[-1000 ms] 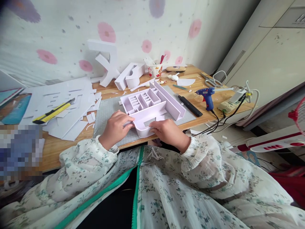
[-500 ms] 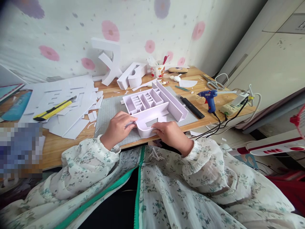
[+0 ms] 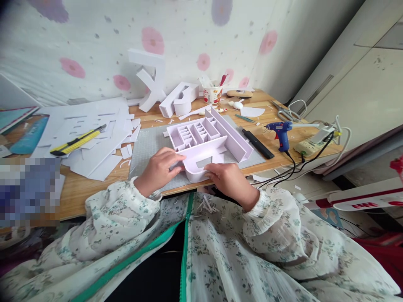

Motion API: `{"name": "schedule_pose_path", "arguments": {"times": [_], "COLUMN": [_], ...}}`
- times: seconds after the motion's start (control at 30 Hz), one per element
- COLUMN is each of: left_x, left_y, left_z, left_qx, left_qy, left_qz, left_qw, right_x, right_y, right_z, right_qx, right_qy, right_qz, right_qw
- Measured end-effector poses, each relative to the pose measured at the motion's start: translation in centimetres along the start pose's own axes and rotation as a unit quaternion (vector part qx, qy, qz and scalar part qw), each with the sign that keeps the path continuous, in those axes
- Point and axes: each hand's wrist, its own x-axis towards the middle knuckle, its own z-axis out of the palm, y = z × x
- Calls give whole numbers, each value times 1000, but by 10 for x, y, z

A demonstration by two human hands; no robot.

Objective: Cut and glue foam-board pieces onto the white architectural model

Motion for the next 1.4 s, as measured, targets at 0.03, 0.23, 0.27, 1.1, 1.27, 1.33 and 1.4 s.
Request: {"name": "schedule_pose_path", "arguments": {"times": [0.03, 0.23, 0.27, 1.1, 1.27, 1.33, 1.4], "left_x": [-1, -3, -3, 2, 2, 1, 0], "left_y": [0, 3, 3, 9, 9, 8, 7], "left_z": [0, 3, 3, 3, 4, 5, 5], "left_qx": [2, 23, 26, 49, 58, 64, 68], "left_qy": [2, 6, 5, 10, 19, 22, 24], "left_qz": [2, 3, -1, -72, -63, -57, -49], "left_qw": [1000, 1000, 1000, 996, 996, 996, 996], "right_x": [0, 0, 0, 11, 7, 6, 5], "right_y": [0, 0, 0, 11, 10, 11, 11], "right_z": [0, 2, 2, -1, 2, 4, 4], "right_qx": [-1, -13, -14, 22, 29, 31, 30], "right_qy": [1, 9, 7, -22, -5, 1, 3], "right_qz": [-2, -8, -12, -99, -94, -95, -103], "right_qw": [1000, 1000, 1000, 995, 995, 995, 994]}}
